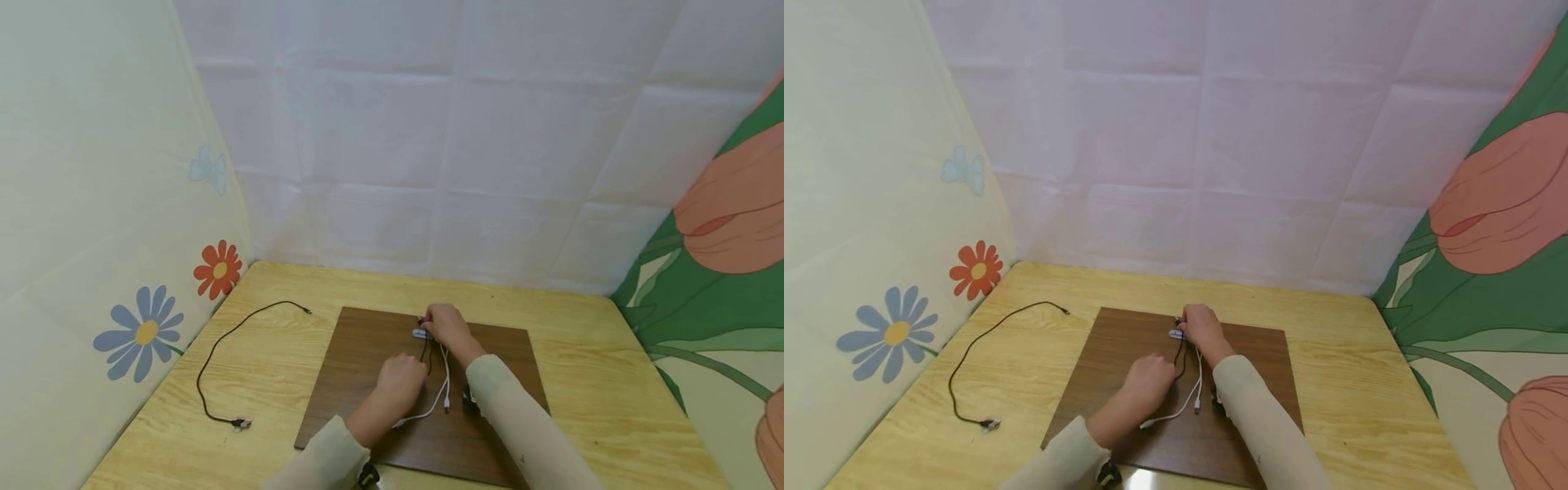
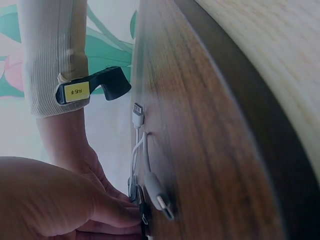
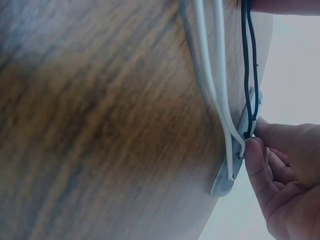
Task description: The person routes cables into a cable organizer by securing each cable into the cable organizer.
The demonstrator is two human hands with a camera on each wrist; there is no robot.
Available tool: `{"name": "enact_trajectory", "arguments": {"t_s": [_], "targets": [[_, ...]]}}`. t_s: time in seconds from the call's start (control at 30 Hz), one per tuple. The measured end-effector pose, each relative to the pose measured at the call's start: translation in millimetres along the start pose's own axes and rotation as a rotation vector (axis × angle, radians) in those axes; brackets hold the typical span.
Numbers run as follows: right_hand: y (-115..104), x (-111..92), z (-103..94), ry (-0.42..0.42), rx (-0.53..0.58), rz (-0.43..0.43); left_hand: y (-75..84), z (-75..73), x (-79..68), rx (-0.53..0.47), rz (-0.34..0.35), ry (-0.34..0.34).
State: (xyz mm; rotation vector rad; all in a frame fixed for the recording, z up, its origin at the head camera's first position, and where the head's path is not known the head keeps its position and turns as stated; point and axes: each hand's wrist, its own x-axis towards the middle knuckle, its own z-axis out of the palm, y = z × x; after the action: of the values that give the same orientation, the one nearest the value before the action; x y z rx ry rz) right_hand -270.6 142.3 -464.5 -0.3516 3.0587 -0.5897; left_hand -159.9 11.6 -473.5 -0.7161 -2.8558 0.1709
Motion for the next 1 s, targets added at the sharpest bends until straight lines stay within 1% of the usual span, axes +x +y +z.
{"name": "enact_trajectory", "arguments": {"t_s": [0.3,0.43,0.53,0.67,0.73,0.9,1.0], "targets": [[1,5,1.4,0.007,-0.025,0.02,-2.8,-2.6,-2.4,0.001,-0.013,0.028],[0,4,1.7,0.005,-0.007,0.027,-4.2,-3.6,-3.5,-0.004,-0.019,0.011],[1,3,1.2,0.015,0.013,0.017,-6.2,-4.5,-3.8,-0.019,-0.022,-0.022],[3,-1,1.5,0.015,0.032,-0.006,-11.0,-1.7,-3.1,-0.062,-0.032,-0.073],[5,-3,2.0,0.016,0.052,-0.013,-14.2,0.1,-3.2,-0.094,-0.037,-0.087],[7,-6,-2.0,0.043,0.109,-0.033,-21.8,-2.0,-4.4,-0.177,-0.034,-0.077],[8,-7,-8.6,0.045,0.115,-0.039,-27.6,-4.2,-5.7,-0.228,-0.009,-0.077]]}}
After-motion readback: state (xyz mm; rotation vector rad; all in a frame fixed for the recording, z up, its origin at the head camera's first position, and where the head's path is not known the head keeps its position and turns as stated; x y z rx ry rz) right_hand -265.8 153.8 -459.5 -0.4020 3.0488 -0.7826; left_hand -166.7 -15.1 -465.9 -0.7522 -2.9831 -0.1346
